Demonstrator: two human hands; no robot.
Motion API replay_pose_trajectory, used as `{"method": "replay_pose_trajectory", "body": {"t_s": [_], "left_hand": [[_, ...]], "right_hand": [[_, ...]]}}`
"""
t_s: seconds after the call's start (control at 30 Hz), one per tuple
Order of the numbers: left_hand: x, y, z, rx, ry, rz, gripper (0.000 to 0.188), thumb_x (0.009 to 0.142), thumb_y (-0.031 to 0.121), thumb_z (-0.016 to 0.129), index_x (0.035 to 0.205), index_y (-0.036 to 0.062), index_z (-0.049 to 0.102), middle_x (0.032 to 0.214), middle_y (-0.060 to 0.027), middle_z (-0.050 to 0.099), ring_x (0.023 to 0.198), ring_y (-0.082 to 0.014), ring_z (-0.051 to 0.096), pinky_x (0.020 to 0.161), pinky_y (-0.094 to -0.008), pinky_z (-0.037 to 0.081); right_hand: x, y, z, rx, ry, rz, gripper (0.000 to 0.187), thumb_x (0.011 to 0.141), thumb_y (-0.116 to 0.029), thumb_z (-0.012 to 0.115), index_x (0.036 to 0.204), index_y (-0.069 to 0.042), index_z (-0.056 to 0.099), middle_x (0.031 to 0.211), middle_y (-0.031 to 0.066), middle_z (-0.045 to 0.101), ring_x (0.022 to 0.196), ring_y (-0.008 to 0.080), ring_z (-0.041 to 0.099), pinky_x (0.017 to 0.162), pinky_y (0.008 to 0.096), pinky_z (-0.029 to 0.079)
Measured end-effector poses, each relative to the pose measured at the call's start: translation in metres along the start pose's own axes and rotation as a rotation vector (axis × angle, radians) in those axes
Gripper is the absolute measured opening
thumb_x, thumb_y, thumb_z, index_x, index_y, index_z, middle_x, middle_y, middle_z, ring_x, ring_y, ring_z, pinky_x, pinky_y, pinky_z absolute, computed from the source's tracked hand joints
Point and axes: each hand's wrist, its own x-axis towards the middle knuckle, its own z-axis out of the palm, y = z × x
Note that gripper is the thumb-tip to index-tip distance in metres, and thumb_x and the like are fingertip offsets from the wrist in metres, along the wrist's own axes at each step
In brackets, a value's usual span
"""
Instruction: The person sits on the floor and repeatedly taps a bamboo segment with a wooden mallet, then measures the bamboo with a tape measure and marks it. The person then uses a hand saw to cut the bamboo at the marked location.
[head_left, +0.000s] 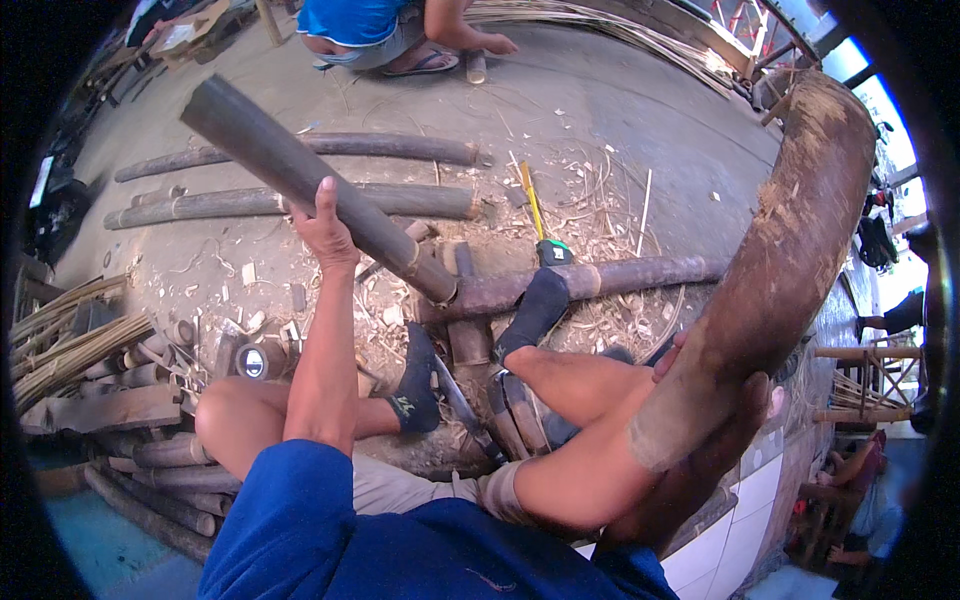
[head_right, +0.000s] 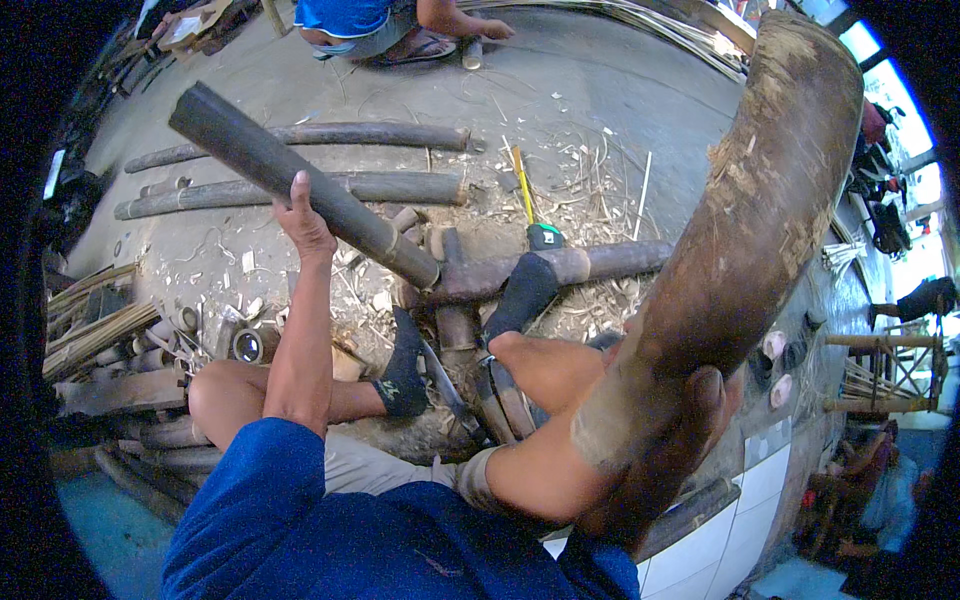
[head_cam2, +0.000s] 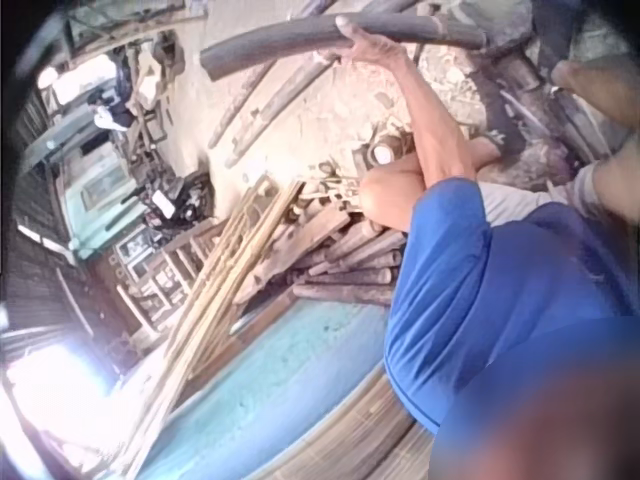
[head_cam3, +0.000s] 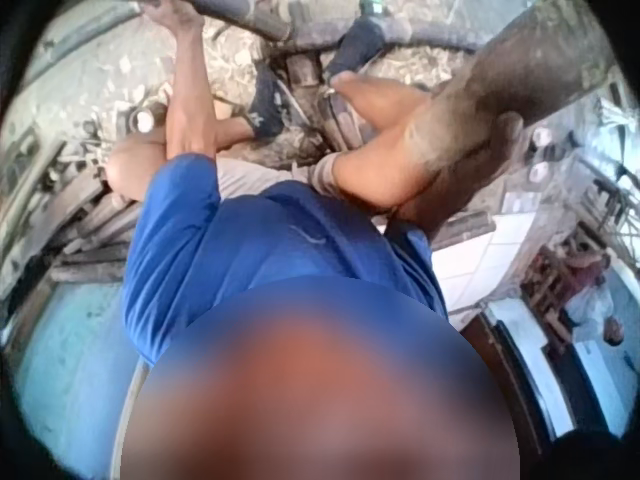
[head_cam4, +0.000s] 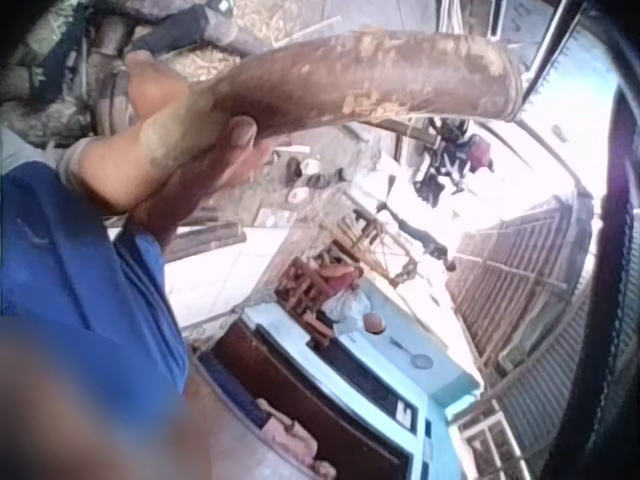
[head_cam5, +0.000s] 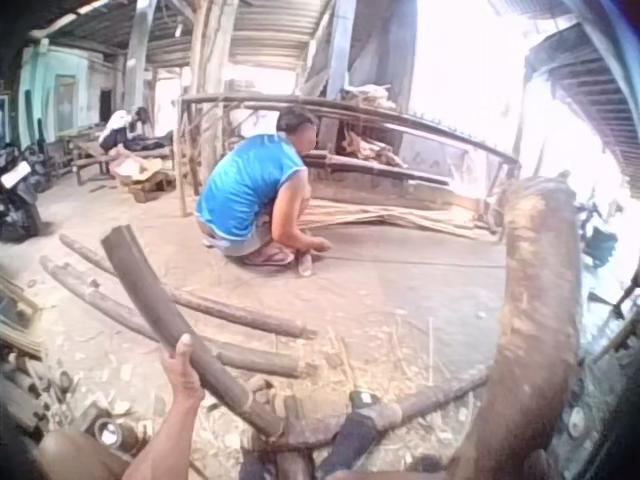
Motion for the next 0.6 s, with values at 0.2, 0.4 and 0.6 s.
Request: {"method": "replay_pose_trajectory", "body": {"t_s": [0.2,0.4,0.6], "left_hand": [[-0.015,0.000,0.026,0.103,-0.215,0.037,0.059,0.085,0.030,0.086,0.130,0.0029,0.059,0.117,-0.0068,0.067,0.101,-0.0180,0.063,0.093,-0.0355,0.051],[-0.031,0.010,0.058,0.158,-0.388,-0.021,0.064,0.083,0.031,0.088,0.131,0.0021,0.057,0.115,-0.0088,0.068,0.101,-0.0186,0.066,0.092,-0.0344,0.053],[-0.043,0.024,0.087,0.345,-0.428,-0.032,0.074,0.077,0.032,0.092,0.132,0.0016,0.052,0.114,-0.0146,0.071,0.099,-0.0220,0.070,0.089,-0.0375,0.056]], "right_hand": [[0.002,-0.001,0.004,-0.241,0.110,-0.031,0.096,0.086,-0.076,0.052,0.122,0.013,0.057,0.089,0.0191,0.065,0.072,0.0274,0.064,0.065,0.0386,0.050],[0.004,-0.001,-0.001,-0.180,0.006,-0.030,0.093,0.089,-0.075,0.051,0.121,0.012,0.057,0.090,0.0188,0.064,0.075,0.0263,0.062,0.069,0.0367,0.048],[0.000,-0.002,0.000,-0.240,-0.014,-0.010,0.089,0.086,-0.068,0.060,0.130,0.009,0.054,0.106,0.0190,0.064,0.092,0.0258,0.062,0.082,0.0372,0.048]]}}
